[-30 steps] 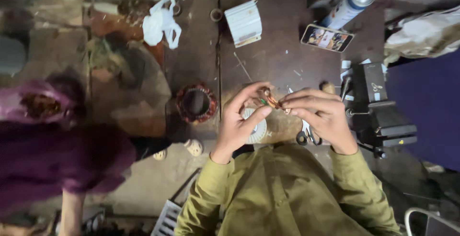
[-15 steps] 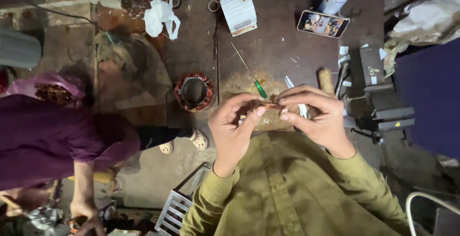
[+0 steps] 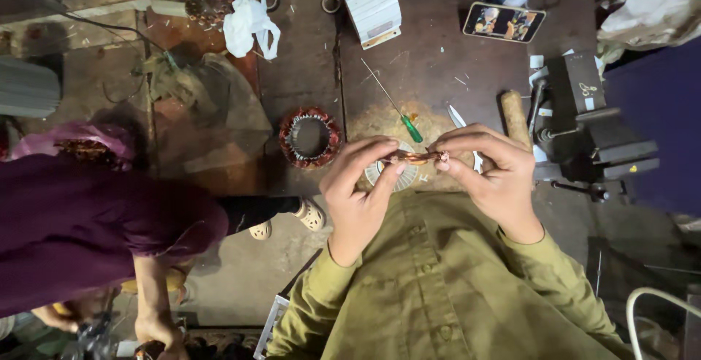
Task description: The person retrieves a spool of copper wire from a shelf and uses a hammer to strike a small copper coil held in a vise. They then strip the insulation from the wire ends by hand and place the coil on the workbench.
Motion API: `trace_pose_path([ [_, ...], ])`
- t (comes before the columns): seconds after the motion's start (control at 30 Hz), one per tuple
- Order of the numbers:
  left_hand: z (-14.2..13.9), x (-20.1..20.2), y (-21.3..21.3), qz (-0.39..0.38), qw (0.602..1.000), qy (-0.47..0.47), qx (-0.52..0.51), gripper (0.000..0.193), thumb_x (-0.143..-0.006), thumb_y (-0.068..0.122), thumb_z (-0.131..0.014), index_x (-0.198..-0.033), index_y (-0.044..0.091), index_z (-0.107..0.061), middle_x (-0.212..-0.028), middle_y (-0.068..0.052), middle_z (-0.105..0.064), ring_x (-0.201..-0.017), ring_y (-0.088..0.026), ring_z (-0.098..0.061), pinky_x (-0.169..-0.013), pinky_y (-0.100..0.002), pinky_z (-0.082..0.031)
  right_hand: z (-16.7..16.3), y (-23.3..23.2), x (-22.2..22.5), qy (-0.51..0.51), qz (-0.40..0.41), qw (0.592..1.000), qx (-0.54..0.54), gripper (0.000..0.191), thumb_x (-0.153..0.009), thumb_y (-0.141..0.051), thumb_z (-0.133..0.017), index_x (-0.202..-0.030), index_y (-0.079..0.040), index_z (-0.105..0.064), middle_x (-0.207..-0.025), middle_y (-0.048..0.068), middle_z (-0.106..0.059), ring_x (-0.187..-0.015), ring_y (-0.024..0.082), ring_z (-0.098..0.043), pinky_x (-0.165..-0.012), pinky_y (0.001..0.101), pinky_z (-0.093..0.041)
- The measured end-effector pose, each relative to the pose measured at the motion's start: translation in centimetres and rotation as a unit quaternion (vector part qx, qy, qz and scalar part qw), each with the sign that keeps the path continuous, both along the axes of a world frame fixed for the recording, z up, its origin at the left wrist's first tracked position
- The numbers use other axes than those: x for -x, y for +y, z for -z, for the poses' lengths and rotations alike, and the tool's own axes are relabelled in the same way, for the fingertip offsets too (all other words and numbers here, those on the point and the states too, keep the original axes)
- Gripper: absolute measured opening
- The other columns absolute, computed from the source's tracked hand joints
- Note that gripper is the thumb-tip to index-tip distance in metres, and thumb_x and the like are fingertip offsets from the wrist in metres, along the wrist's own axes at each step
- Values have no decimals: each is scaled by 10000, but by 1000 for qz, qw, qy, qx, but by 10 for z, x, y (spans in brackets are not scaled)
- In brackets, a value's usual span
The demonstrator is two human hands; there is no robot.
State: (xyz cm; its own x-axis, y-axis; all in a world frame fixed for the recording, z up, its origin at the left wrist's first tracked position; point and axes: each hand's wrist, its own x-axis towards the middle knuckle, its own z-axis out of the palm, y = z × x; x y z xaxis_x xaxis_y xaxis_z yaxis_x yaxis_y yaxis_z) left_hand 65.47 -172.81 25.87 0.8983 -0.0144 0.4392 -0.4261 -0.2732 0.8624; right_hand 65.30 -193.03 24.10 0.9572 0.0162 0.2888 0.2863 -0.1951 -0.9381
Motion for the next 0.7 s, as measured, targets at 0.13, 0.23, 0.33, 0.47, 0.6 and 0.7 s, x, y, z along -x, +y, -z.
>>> trace_pose_path([
  [0.13, -3, -4, 10, 8, 1000, 5, -11, 283, -861, -29, -828, -1115, 25, -717, -1109, -104, -746, -1006, -236, -750, -895, -321, -595, -6, 7, -1, -2, 4, 1000, 18, 186, -883, -38, -811, -1049, 16, -746, -1040, 125, -756, -961, 212, -740, -868, 310, -578],
  [0.23, -2, -2, 12, 0, 1000, 2, -18, 266, -867, -34, -828, -1103, 21, -719, -1104, -104, -746, -997, -231, -748, -889, -323, -596, -11, 9, 0, -19, -8, 998, 58, 270, -821, -70, -840, -1049, 28, -732, -1041, 138, -746, -937, 218, -733, -848, 310, -568],
  [0.33, -1, 1, 14, -4, 999, -24, -29, 257, -878, -37, -828, -1101, 18, -716, -1110, -102, -738, -1002, -237, -744, -890, -330, -605, -12, 12, -1, -39, 10, 996, 75, 240, -849, -72, -839, -1052, 15, -745, -1038, 131, -756, -954, 223, -748, -863, 308, -581],
  [0.47, 2, 3, 16, -2, 994, -99, -48, 260, -884, -41, -830, -1109, 23, -716, -1112, -94, -730, -1004, -245, -734, -884, -350, -609, -9, 14, -1, -66, 8, 995, 75, 215, -876, -68, -826, -1057, 15, -747, -1058, 130, -757, -969, 224, -760, -854, 301, -594],
  [0.6, 4, 4, 19, 4, 989, -133, -61, 275, -880, -32, -831, -1120, 28, -712, -1116, -93, -732, -1009, -251, -736, -876, -361, -610, -8, 14, -2, -92, -6, 994, 58, 225, -878, -81, -830, -1061, 13, -738, -1081, 124, -752, -999, 225, -759, -894, 306, -604],
  [0.7, 6, 5, 19, 6, 994, -99, -42, 272, -910, -26, -810, -1150, 16, -690, -1144, -115, -719, -1024, -258, -741, -901, -348, -622, -11, 11, -3, -96, -35, 991, 89, 290, -840, -122, -846, -1073, 8, -735, -1062, 128, -746, -969, 228, -749, -868, 315, -589],
])
